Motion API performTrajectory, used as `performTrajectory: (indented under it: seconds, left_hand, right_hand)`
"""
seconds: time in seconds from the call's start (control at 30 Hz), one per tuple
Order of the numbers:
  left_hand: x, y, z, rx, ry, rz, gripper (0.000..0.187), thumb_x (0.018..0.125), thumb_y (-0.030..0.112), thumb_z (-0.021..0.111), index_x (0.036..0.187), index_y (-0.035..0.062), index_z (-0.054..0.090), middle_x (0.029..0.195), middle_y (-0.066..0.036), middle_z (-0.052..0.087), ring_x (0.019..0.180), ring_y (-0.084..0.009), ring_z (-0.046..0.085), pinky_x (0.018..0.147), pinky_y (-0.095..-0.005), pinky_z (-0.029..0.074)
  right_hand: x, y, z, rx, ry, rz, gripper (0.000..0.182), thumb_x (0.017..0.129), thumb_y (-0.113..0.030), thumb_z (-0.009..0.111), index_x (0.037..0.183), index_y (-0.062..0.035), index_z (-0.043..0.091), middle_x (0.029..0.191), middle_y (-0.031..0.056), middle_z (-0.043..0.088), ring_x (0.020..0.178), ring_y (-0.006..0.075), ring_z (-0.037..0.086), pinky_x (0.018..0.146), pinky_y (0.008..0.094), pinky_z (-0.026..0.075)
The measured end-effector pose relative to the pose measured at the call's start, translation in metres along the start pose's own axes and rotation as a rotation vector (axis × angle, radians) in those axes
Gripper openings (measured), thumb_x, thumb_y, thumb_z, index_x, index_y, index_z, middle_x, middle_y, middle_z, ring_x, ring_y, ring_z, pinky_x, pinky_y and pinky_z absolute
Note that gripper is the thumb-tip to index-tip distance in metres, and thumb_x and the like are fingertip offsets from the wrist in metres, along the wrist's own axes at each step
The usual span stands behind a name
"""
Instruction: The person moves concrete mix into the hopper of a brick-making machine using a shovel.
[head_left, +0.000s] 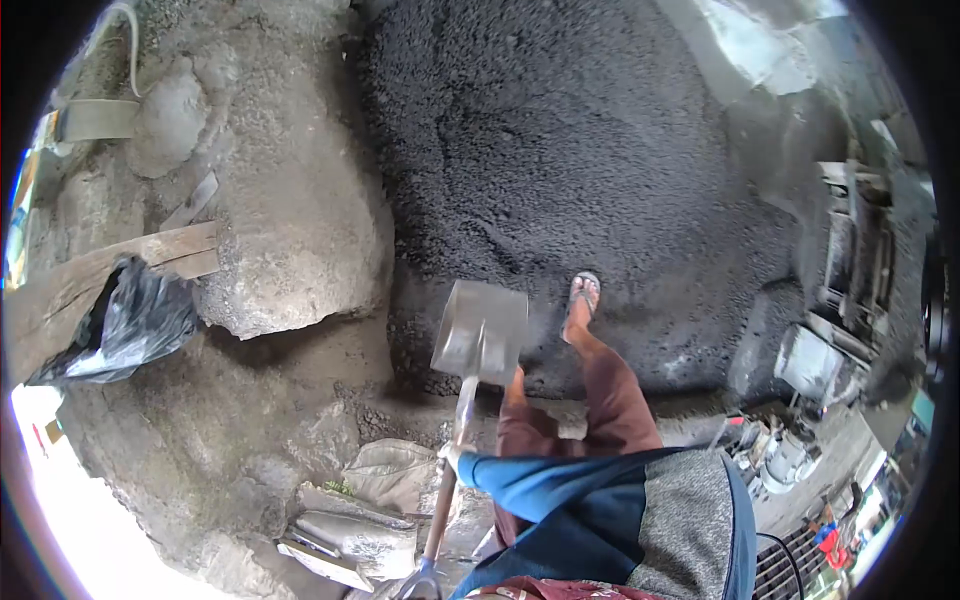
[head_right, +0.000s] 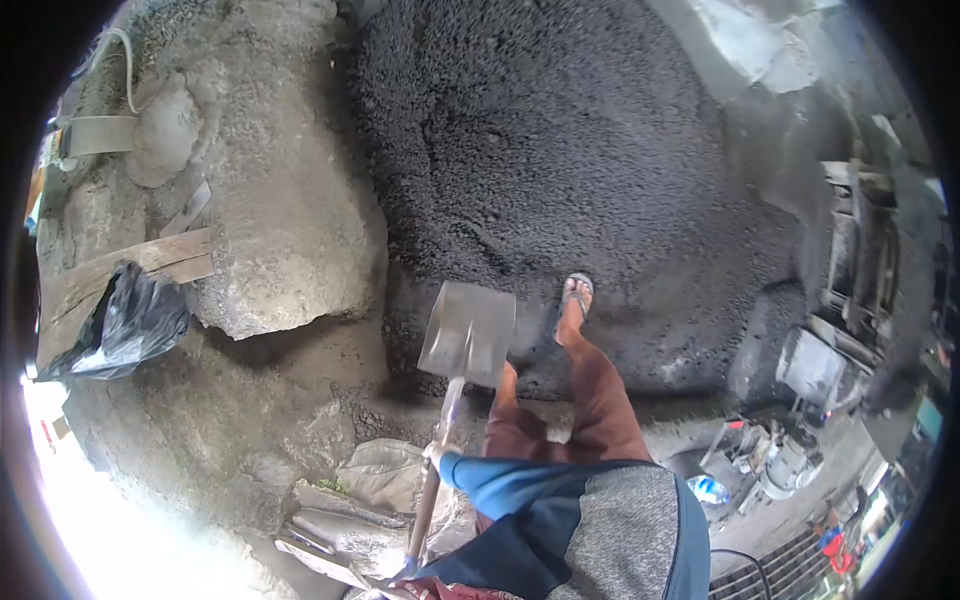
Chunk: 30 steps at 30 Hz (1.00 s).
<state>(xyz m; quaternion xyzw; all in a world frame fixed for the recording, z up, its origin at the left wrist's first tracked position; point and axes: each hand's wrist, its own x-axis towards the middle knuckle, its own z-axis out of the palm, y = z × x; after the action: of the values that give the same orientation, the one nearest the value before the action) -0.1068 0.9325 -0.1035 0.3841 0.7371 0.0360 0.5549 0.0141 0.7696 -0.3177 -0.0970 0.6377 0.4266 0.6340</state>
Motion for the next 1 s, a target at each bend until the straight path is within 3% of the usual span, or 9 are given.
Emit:
performTrajectory:
  seconds: [0.13,0.17,0.23,0.27,0.3,0.53,0.6,0.8,1.0]
  left_hand:
    - [-0.018,-0.006,0.112,-0.428,-0.232,-0.367,0.058,0.091,0.031,0.058,0.138,0.0005,0.04,0.118,-0.016,0.059,0.106,-0.028,0.059,0.094,-0.0502,0.049]
    - [-0.015,-0.02,0.148,-0.399,-0.286,-0.303,0.061,0.091,0.029,0.058,0.14,-0.0002,0.039,0.118,-0.016,0.058,0.106,-0.0276,0.058,0.094,-0.0501,0.049]
    - [0.069,-0.08,0.215,0.416,-0.218,0.593,0.04,0.094,0.039,0.057,0.108,0.0016,0.059,0.065,0.0,0.045,0.053,-0.0126,0.049,0.041,-0.0303,0.042]
    - [0.032,-0.092,0.286,0.292,-0.159,0.606,0.039,0.095,0.041,0.056,0.074,0.0082,0.053,0.054,0.0,0.041,0.04,-0.0117,0.041,0.035,-0.0295,0.036]
    - [0.042,-0.101,0.301,0.265,-0.205,0.685,0.047,0.095,0.044,0.056,0.063,0.0129,0.042,0.049,0.0,0.037,0.034,-0.0129,0.035,0.029,-0.0312,0.03]
    - [0.018,-0.103,0.254,0.238,-0.23,0.373,0.045,0.09,0.053,0.06,0.07,0.0164,0.044,0.056,0.002,0.04,0.043,-0.0109,0.039,0.04,-0.0258,0.028]
    - [0.065,-0.124,0.223,0.203,-0.237,0.281,0.044,0.089,0.056,0.06,0.077,0.0173,0.044,0.056,0.002,0.037,0.044,-0.0125,0.039,0.04,-0.0285,0.029]
    - [-0.031,-0.153,0.276,0.4,-0.558,-0.034,0.066,0.087,0.073,0.039,0.058,0.0138,0.043,0.046,-0.004,0.04,0.039,-0.0206,0.04,0.04,-0.0339,0.035]
    - [-0.226,-0.16,0.402,0.339,-0.973,0.274,0.051,0.089,0.061,0.047,0.069,0.0135,0.045,0.054,-0.001,0.044,0.041,-0.0148,0.042,0.038,-0.0301,0.035]
  right_hand:
    - [-0.056,-0.15,0.019,-0.35,0.149,-0.531,0.022,0.094,-0.023,0.049,0.077,-0.0097,0.052,0.058,0.0101,0.052,0.048,0.0285,0.054,0.048,0.0471,0.048]
    - [-0.002,-0.228,-0.004,-0.084,-0.112,-0.35,0.024,0.093,-0.023,0.047,0.074,-0.0107,0.051,0.056,0.0097,0.049,0.047,0.0292,0.052,0.048,0.0478,0.048]
    - [0.015,-0.368,-0.033,0.165,-0.207,-0.167,0.014,0.094,-0.018,0.043,0.083,-0.0121,0.05,0.062,0.0072,0.05,0.045,0.0269,0.049,0.046,0.0444,0.048]
    - [0.07,-0.411,-0.048,0.165,-0.155,-0.356,0.013,0.094,-0.021,0.046,0.084,-0.0147,0.052,0.066,0.0058,0.049,0.046,0.026,0.047,0.049,0.0457,0.048]
    - [0.066,-0.428,-0.04,0.181,-0.127,-0.393,0.013,0.094,-0.022,0.047,0.085,-0.0145,0.052,0.067,0.0056,0.05,0.048,0.0259,0.048,0.049,0.0466,0.048]
    - [0.048,-0.375,-0.112,0.358,-0.149,-0.57,0.018,0.094,-0.031,0.057,0.088,-0.015,0.052,0.073,0.0042,0.054,0.055,0.028,0.052,0.05,0.0501,0.046]
    - [0.004,-0.372,-0.137,0.362,-0.054,-0.55,0.013,0.093,-0.026,0.056,0.085,-0.0162,0.052,0.072,0.0037,0.054,0.056,0.0282,0.053,0.051,0.0496,0.046]
    - [-0.227,-0.376,-0.207,0.491,0.026,-0.904,0.022,0.083,-0.01,0.062,0.098,-0.0172,0.048,0.076,0.0061,0.055,0.061,0.0262,0.056,0.054,0.0479,0.049]
    - [-0.471,-0.419,-0.265,0.673,-0.366,-1.283,0.011,0.091,-0.016,0.049,0.08,-0.013,0.051,0.064,0.0039,0.047,0.057,0.0231,0.051,0.057,0.0439,0.045]
